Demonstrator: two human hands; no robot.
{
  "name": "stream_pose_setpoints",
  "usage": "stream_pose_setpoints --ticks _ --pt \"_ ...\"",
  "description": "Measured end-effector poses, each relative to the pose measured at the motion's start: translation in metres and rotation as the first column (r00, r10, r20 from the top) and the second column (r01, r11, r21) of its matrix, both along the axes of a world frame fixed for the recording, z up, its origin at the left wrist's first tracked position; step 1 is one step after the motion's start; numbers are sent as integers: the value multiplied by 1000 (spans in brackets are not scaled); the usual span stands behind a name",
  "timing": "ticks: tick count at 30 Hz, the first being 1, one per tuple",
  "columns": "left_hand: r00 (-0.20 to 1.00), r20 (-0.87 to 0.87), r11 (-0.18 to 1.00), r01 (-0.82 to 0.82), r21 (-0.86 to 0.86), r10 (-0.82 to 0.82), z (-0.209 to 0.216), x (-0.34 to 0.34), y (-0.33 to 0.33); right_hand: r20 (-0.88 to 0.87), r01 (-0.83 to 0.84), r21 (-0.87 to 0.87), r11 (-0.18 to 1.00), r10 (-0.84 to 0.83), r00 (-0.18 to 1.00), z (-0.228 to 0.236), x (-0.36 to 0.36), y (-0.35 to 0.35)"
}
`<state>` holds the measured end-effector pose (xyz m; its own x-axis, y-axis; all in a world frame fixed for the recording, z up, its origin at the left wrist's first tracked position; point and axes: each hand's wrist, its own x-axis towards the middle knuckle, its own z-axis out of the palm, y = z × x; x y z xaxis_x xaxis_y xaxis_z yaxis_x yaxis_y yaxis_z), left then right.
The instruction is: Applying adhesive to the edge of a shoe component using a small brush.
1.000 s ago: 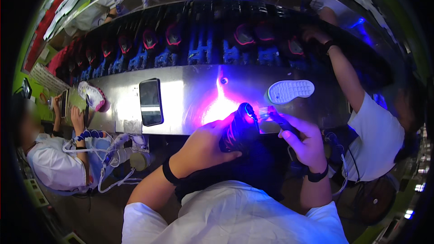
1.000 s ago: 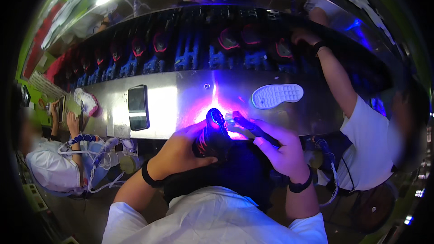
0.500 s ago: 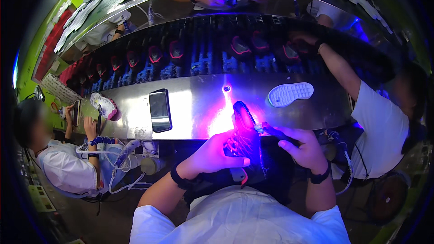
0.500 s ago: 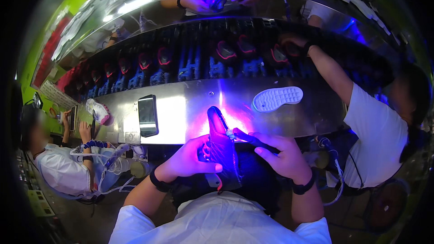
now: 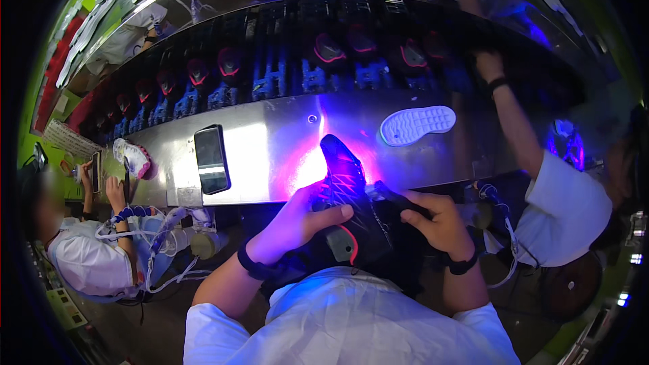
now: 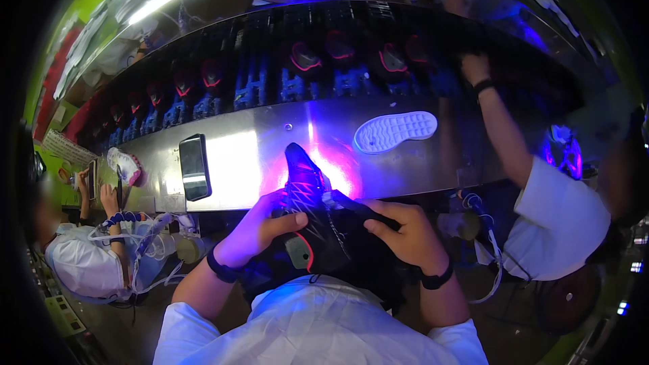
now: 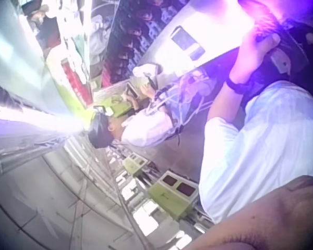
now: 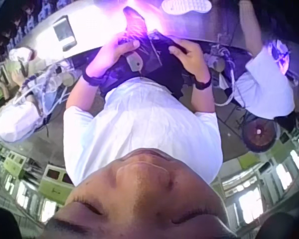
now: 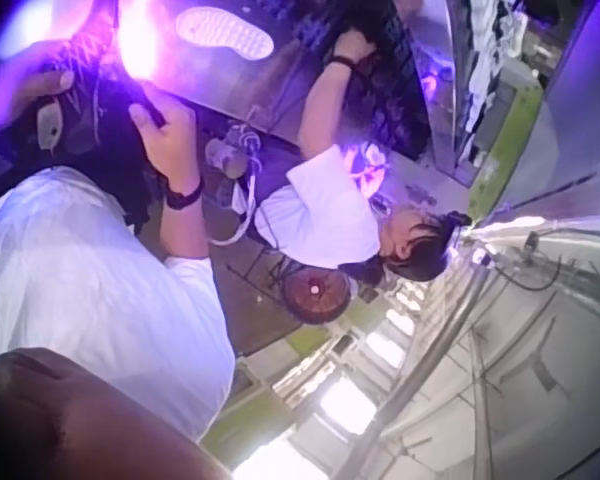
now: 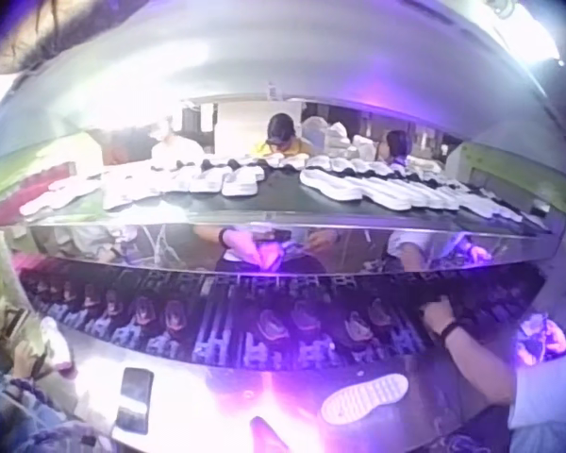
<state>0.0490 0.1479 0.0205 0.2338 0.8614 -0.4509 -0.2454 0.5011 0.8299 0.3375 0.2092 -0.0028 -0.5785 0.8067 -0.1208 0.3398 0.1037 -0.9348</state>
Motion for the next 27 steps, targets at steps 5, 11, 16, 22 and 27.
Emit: stream_pose_setpoints --ticks 5,11,16,22,27 --pt "999 -11 996 -51 78 52 -2 -12 -16 -31 -124 -134 983 121 992 24 7 -16" --pt "999 -44 973 1 229 9 -12 -18 -32 20 -100 -164 981 104 994 33 13 -44" --pt "994 -18 984 -109 138 112 -12 -19 -54 45 -158 -176 972 168 985 39 10 -51" --pt "988 8 982 -154 111 155 -20 -25 -69 209 -182 69 981 164 964 47 2 -70" --pt "967 183 979 -158 -125 179 -39 -35 -77 195 -178 155 972 146 970 39 -6 -76"
